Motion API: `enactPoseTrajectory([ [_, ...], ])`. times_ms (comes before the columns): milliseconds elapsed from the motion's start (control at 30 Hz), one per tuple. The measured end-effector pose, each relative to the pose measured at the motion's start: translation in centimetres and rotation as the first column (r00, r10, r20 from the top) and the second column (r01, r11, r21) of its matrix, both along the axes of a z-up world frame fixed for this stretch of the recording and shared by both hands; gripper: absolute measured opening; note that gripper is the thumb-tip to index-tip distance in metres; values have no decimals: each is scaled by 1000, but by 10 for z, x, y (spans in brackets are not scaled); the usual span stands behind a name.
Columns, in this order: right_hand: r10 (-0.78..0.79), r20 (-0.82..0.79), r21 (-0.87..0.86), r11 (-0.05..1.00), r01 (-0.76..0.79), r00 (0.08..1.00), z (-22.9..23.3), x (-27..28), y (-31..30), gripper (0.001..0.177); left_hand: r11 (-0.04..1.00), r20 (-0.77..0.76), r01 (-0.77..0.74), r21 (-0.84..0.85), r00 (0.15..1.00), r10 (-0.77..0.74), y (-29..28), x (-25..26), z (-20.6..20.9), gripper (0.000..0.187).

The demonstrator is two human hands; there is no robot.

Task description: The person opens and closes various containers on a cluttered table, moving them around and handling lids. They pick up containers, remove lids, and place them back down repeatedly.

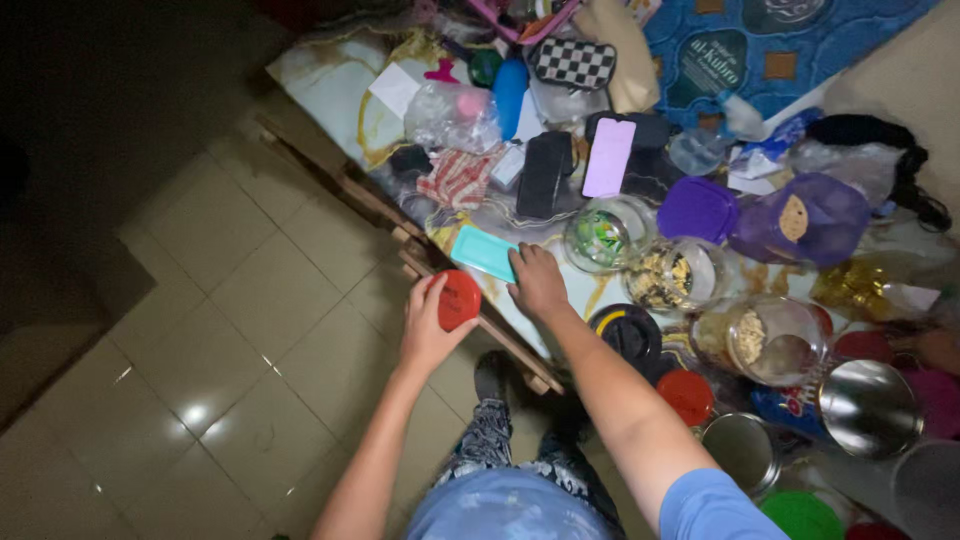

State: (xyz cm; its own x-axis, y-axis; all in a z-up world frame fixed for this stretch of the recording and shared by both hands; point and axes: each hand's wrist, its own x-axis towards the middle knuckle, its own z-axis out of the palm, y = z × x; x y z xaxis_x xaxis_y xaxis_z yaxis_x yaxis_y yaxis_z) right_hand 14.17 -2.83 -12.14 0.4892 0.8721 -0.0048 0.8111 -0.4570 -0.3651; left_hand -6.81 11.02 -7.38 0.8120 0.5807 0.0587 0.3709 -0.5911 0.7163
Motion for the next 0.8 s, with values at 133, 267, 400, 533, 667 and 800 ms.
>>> enactPoseTrajectory([
  [133, -107, -56, -22, 994, 106, 993, 14, -9, 5, 73, 999, 68, 16, -50, 998, -13, 5, 8, -4, 91],
  [267, -357, -151, 198, 903, 382, 922, 37, -25, -1, 74, 999, 127, 31, -26, 991, -27, 12, 30, -4, 91],
  [400, -498, -257, 284, 780, 558, 828, 67, -44, -28, 79, 996, 144, 51, -73, 989, -40, 4, 60, -9, 91],
  [533, -520, -401, 291, 708, 643, 754, 99, -61, -67, 79, 987, 85, 162, 16, 983, -163, -23, 95, -34, 87],
  [667, -543, -409, 296, 681, 670, 733, 127, -74, -109, 79, 943, -47, 316, 101, 949, -313, -41, 115, -68, 85],
  [800, -598, -525, 232, 584, 778, 606, 151, -75, -167, 76, 916, -114, 347, 200, 937, -330, -41, 127, -85, 94],
])
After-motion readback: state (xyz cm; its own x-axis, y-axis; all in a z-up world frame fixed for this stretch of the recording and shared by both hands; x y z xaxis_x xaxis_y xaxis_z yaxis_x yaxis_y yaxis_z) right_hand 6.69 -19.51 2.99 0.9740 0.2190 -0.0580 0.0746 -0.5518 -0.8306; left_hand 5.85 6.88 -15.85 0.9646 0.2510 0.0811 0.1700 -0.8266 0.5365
